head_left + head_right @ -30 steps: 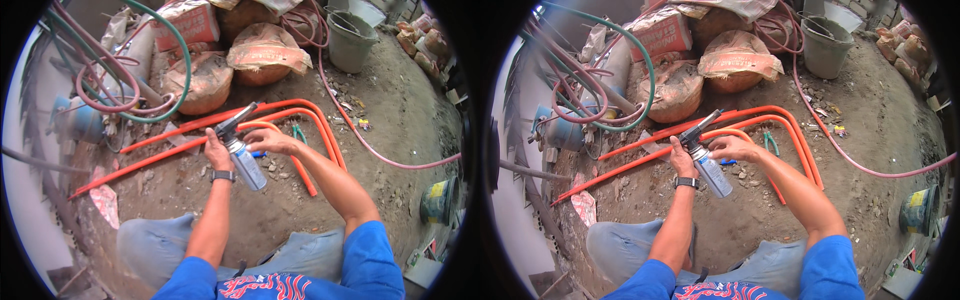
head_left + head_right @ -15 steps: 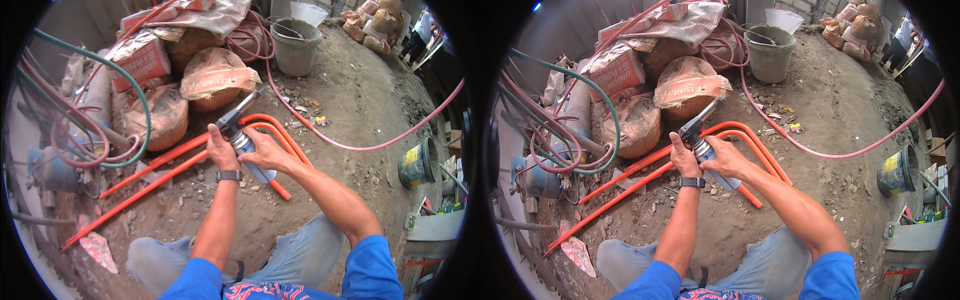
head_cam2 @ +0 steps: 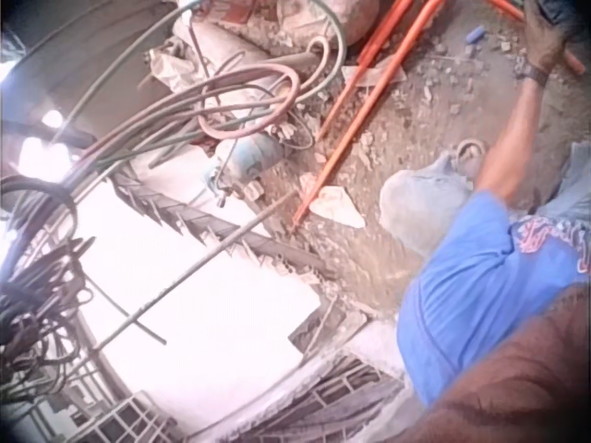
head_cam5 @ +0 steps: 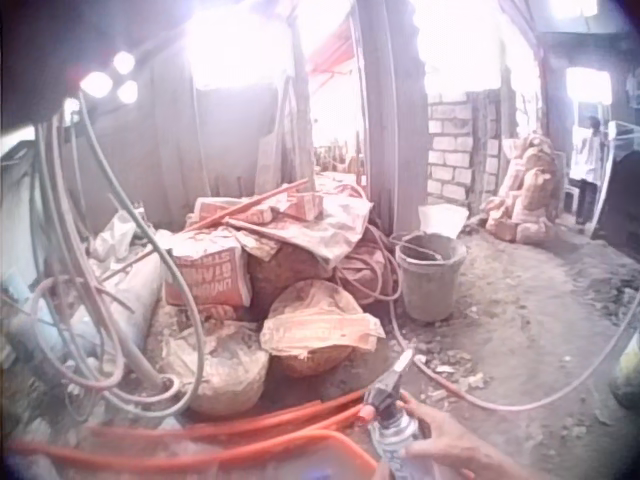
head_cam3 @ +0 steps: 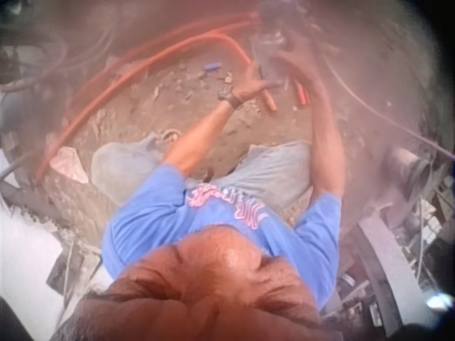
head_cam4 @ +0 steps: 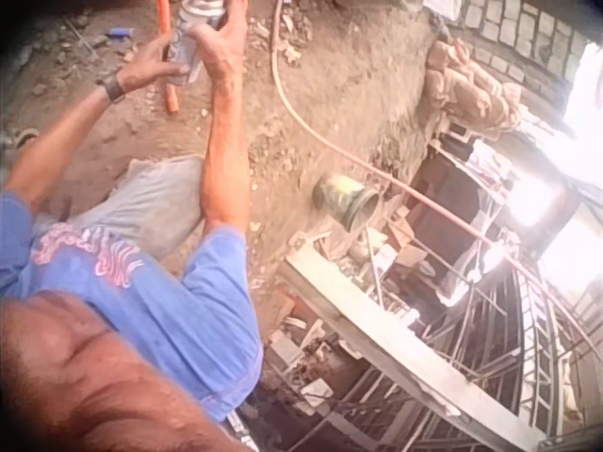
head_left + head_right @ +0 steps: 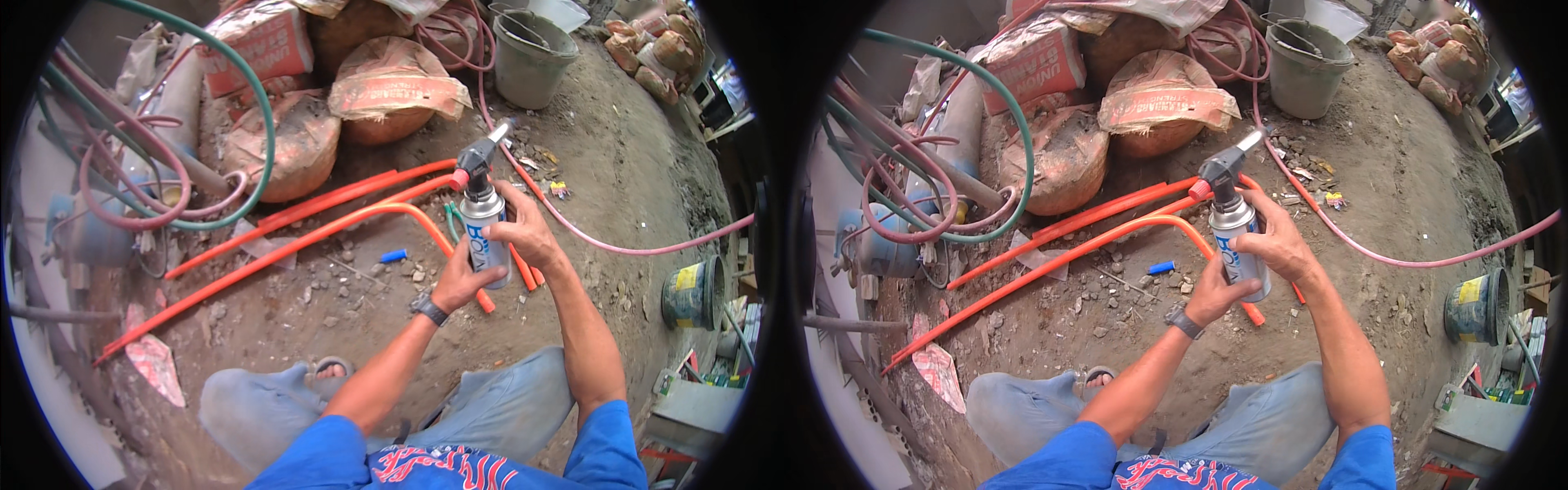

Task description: The person uses a blowtorch to heat a section of an orange plastic pipe, then bends it into a curve. They repeat this process on multiple sections of the pipe, using a marker to mark spots and a pair of pliers to assist in shaping the heated plastic.

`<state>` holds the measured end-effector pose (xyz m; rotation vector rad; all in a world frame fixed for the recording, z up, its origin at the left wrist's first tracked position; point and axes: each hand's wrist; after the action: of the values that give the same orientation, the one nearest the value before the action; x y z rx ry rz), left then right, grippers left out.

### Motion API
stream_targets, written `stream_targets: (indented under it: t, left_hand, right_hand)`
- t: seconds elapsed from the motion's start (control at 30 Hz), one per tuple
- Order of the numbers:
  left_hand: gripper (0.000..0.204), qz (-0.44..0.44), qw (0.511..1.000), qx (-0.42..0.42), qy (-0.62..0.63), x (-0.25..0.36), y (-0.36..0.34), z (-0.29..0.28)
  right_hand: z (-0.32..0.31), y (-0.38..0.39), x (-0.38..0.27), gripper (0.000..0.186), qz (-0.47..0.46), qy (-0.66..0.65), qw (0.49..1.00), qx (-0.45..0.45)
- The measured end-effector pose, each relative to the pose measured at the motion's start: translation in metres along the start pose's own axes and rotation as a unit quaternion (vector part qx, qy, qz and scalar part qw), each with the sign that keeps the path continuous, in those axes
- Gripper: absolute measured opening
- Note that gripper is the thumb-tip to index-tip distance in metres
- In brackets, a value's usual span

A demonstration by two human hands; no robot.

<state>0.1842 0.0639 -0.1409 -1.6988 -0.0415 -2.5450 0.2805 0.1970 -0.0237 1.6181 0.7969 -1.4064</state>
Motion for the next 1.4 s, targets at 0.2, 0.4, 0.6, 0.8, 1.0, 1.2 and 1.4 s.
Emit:
stream_targets:
  t: [0.2, 0.4, 0.6, 0.8, 1.0, 1.2, 1.4]
  left_hand:
    - [0.084, 0.047, 0.949, 0.223, -0.22, -0.002, -0.016, 0.015]
    - [0.084, 0.058, 0.903, 0.15, -0.397, -0.001, -0.023, 0.007]
    - [0.044, 0.275, 0.825, -0.006, -0.493, 0.101, -0.052, -0.074]
    - [0.052, 0.422, 0.655, -0.117, -0.616, 0.195, -0.062, -0.026]
    - [0.047, 0.434, 0.57, -0.157, -0.679, 0.209, -0.053, -0.035]
    - [0.046, 0.457, 0.557, -0.145, -0.678, 0.212, -0.052, -0.032]
    - [0.045, 0.453, 0.553, -0.133, -0.686, 0.212, -0.05, -0.032]
  right_hand:
    - [0.035, -0.014, -0.018, 0.078, -0.106, 0.086, 0.979, 0.149]
    - [0.027, -0.019, 0.002, 0.061, -0.148, 0.253, 0.936, 0.193]
    - [-0.001, -0.006, 0.0, 0.054, -0.164, 0.258, 0.925, 0.228]
    - [0.003, -0.018, 0.008, 0.055, -0.262, 0.389, 0.843, 0.262]
    - [0.016, -0.013, -0.01, 0.052, -0.302, 0.408, 0.822, 0.258]
    - [0.018, -0.009, -0.011, 0.055, -0.29, 0.394, 0.832, 0.26]
    - [0.019, -0.011, -0.011, 0.056, -0.314, 0.395, 0.824, 0.256]
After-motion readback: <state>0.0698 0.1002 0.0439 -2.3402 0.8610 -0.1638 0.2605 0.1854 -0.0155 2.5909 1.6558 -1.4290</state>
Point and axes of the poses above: each hand's wrist, its own y-axis away from the middle knuckle, its own z-axis out of the palm, x = y × z, and after that the axes turned 8 degrees about -x, right-handed
